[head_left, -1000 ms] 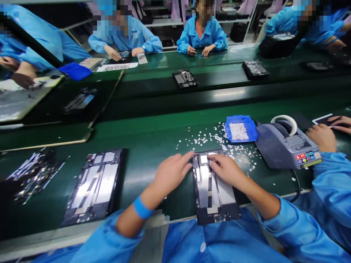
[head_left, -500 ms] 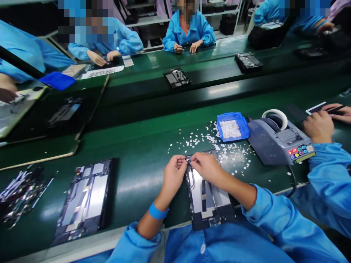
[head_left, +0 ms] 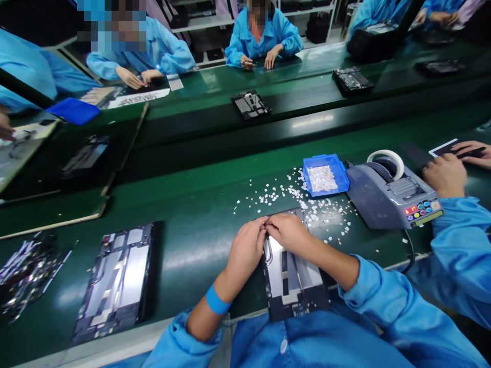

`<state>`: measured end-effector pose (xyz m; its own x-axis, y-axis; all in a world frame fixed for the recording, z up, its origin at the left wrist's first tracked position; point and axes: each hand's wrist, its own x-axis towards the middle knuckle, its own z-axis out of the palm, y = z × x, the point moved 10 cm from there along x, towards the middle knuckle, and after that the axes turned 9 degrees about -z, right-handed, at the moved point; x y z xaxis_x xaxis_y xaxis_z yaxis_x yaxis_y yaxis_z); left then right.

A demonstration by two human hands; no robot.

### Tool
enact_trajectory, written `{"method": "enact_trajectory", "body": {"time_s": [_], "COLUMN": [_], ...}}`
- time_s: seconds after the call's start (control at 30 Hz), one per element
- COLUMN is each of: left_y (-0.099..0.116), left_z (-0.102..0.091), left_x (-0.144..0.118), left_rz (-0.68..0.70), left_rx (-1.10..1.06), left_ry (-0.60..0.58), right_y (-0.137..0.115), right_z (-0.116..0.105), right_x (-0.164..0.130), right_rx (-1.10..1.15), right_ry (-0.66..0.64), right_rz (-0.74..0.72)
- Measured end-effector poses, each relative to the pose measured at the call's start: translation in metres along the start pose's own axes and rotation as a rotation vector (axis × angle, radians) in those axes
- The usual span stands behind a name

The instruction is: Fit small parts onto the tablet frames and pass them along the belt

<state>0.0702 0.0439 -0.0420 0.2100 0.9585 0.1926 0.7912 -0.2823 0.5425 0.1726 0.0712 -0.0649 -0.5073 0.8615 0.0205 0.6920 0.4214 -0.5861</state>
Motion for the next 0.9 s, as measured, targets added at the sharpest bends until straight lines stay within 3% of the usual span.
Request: {"method": "enact_trajectory", "body": {"time_s": [0.13,0.27,0.37,0.5,0.57,0.63,0.73,0.8,0.9], "left_y": [-0.003,-0.019,-0.036,-0.056,-0.059,-0.06,-0.062,-0.063,-0.063], "left_z": [0.0,0.001,0.003,0.014,0.02,0.022,0.024,0.027,0.027], "left_x": [0.0,0.002,0.004,0.003,0.002,0.002,0.0,-0.002,-0.004], "left_rz": [-0.057,-0.208,-0.346,-0.531,-0.569,-0.579,-0.579,-0.581,-0.582], "left_rx": [-0.072,-0.231,-0.388,-0.606,-0.667,-0.679,-0.654,-0.642,-0.625], "left_ry": [-0.009,-0.03,-0.034,-0.08,-0.105,-0.104,-0.095,-0.094,-0.082], "right_y": [-0.001,0.0,0.029,0.099,0.109,0.091,0.035,0.008,-0.006], "right_z": [0.003,-0.006,-0.047,-0.131,-0.146,-0.128,-0.06,-0.021,0.007], "right_x": [0.0,-0.001,-0.01,-0.043,-0.05,-0.043,-0.025,-0.017,-0.008], "right_rx": [-0.066,-0.139,-0.235,-0.474,-0.524,-0.447,-0.211,-0.123,-0.089], "right_ry": [0.025,0.105,0.216,0.351,0.343,0.297,0.158,0.097,0.068], "right_rz": [0.056,0.084,0.167,0.51,0.538,0.372,0.045,-0.028,-0.007]}}
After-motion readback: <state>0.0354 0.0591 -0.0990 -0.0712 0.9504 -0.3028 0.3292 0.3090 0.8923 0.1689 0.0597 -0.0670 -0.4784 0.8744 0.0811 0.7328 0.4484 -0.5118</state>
